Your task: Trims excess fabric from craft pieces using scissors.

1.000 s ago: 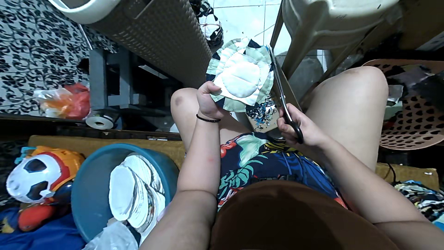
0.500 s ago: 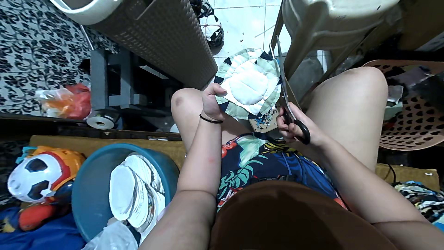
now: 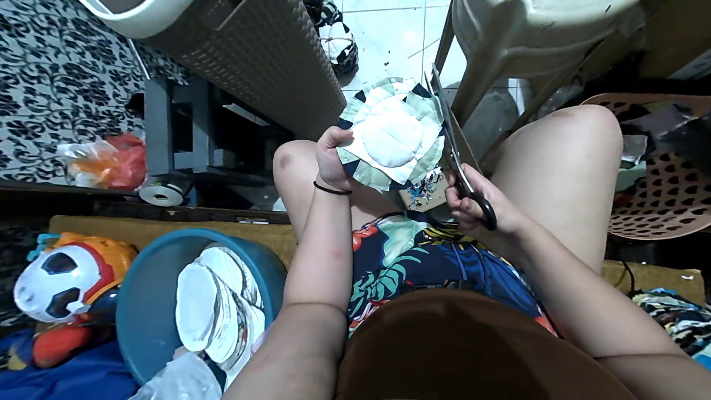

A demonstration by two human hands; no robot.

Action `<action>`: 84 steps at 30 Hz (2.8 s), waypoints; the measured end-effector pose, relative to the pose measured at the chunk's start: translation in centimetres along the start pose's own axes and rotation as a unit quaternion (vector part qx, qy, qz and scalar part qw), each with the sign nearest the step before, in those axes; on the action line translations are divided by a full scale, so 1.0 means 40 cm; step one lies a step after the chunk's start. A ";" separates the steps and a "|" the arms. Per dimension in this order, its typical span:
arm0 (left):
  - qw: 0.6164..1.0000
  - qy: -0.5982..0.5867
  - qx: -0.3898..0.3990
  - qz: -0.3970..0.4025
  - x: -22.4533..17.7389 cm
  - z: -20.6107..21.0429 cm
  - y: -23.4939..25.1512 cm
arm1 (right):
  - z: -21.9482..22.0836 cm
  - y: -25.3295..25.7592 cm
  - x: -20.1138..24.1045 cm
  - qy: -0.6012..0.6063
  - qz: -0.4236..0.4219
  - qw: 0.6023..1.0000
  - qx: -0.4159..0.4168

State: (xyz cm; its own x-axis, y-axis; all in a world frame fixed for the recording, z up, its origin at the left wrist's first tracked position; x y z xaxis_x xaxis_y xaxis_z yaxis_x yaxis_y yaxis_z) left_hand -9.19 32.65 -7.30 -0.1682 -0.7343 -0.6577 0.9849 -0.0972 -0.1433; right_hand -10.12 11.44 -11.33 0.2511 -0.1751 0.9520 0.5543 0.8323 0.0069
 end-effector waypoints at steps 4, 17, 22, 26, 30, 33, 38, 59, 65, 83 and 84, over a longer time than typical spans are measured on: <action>1.000 -0.013 0.010 0.007 -0.010 0.003 0.014 | -0.001 -0.001 -0.005 0.000 0.007 1.000 0.000; 0.992 0.073 -0.006 0.106 -0.042 0.001 0.011 | 0.018 -0.008 -0.013 0.002 0.041 0.999 0.014; 0.995 0.013 -0.036 0.087 -0.037 0.009 0.009 | 0.031 -0.007 -0.017 0.029 0.026 0.999 0.027; 0.994 0.060 -0.002 0.086 -0.025 0.026 0.013 | 0.030 -0.006 -0.011 0.031 0.003 0.999 0.025; 0.992 0.091 0.008 0.090 -0.010 0.033 0.020 | 0.021 -0.002 -0.007 0.042 -0.005 0.999 0.006; 0.992 0.096 0.010 0.086 -0.001 0.041 0.023 | 0.018 0.001 -0.004 0.047 -0.018 0.999 0.003; 0.993 0.084 0.033 0.080 0.003 0.038 0.029 | 0.014 0.004 -0.002 0.029 -0.014 0.999 0.001; 0.994 0.034 -0.003 0.105 -0.016 0.032 0.011 | 0.039 0.000 0.000 0.087 -0.020 0.996 0.021; 0.996 0.015 0.051 0.072 0.001 0.053 0.019 | 0.036 0.008 0.006 0.094 -0.042 0.995 0.010; 0.995 0.029 0.036 0.089 -0.001 0.047 0.017 | 0.028 0.009 0.001 0.040 -0.005 0.999 -0.015; 0.995 0.025 0.029 0.090 0.000 0.042 0.018 | 0.028 0.009 0.001 0.033 -0.006 0.999 -0.020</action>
State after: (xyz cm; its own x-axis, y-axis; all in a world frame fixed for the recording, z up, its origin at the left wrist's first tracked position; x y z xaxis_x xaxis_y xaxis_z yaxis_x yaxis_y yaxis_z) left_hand -8.42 31.47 -6.16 0.0098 -0.7096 -0.7046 0.9997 -0.0072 0.0212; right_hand -10.79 12.32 -10.95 0.2949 -0.2195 0.9300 0.5880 0.8089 0.0045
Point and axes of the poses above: each hand's wrist, its own y-axis towards the middle knuckle, its own z-axis out of the palm, x = y × z, the point moved 10 cm from there along y, towards the middle knuckle, and after that the axes turned 14 degrees about -z, right-handed, at the moved point
